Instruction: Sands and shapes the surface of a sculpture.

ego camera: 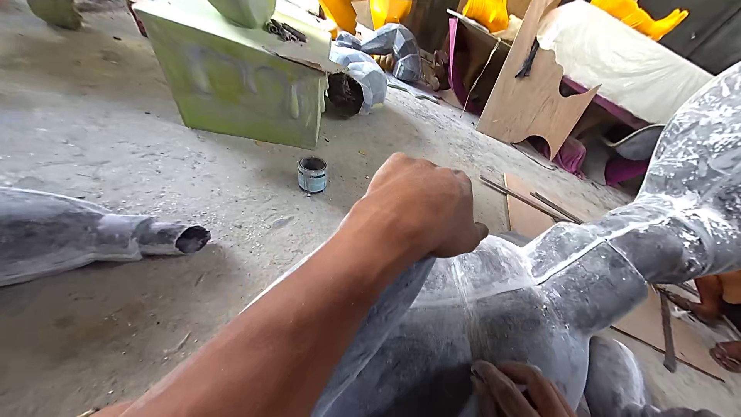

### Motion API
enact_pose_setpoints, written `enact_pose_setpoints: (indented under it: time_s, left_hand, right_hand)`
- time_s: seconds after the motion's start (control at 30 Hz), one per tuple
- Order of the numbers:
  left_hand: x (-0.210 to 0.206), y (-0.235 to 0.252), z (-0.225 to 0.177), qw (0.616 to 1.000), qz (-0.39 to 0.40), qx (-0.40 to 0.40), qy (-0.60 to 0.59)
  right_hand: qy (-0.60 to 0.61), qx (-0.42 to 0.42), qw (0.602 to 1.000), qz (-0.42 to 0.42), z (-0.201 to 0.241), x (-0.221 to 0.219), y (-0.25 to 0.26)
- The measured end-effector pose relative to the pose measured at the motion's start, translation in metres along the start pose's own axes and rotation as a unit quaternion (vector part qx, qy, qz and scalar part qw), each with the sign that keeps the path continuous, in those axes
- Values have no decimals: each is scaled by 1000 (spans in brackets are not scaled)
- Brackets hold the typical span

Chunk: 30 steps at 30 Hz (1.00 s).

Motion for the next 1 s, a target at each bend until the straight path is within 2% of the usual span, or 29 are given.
enact_pose_setpoints:
  time_s: [0.17, 0.23, 0.4, 0.47, 0.57, 0.6, 0.67, 0.77, 0.83, 0.87, 0.93, 1.0]
  left_hand:
    - [-1, -4, -4, 1000, -8, -8, 17]
    - [-1, -1, -1, 1000, -1, -4, 5]
    - [0, 3, 4, 1000, -2, 7, -2]
    - [-2, 0, 1, 1000, -7, 1, 14]
    - [-5, 1, -4, 999, 3, -6, 38]
    - [-5, 1, -4, 999, 9, -3, 43]
    - [-5, 2, -4, 1000, 2, 0, 30]
    - [-7, 4, -1, 994, -63, -36, -80]
    - [-7, -1, -10, 970, -111, -107, -189]
    - [-4, -7, -19, 951, -104, -148, -251]
    - [-4, -18, -40, 896, -44, -217, -385]
    - [-9, -21, -56, 817, 43, -254, -516]
  right_hand:
    - [-44, 10, 994, -96, 4, -23, 78]
    - [-64, 4, 994, -89, 5, -28, 93]
    - [-32, 20, 998, -52, 2, -7, 27]
    - [-4, 4, 1000, -28, -2, -5, 30]
    - [134, -41, 990, 1, -23, -2, 85]
    - [220, -65, 973, 1, -33, 1, 105]
    - [391, -87, 914, -57, -43, 15, 132]
    - [495, -84, 855, -130, -45, 38, 141]
    - [541, -73, 826, -140, -42, 45, 139]
    - [568, -68, 809, -134, -41, 49, 138]
    - [612, -59, 778, -129, -38, 58, 135]
    - [615, -53, 773, -148, -38, 67, 134]
Point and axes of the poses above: each hand's wrist, its own y-axis towards the middle knuckle, its own x-axis out of the back of the hand, z = x × y, the point moved 2 cm from there along y, towards the middle knuckle, and after that the axes turned 2 degrees about x, right-handed, at the moved point
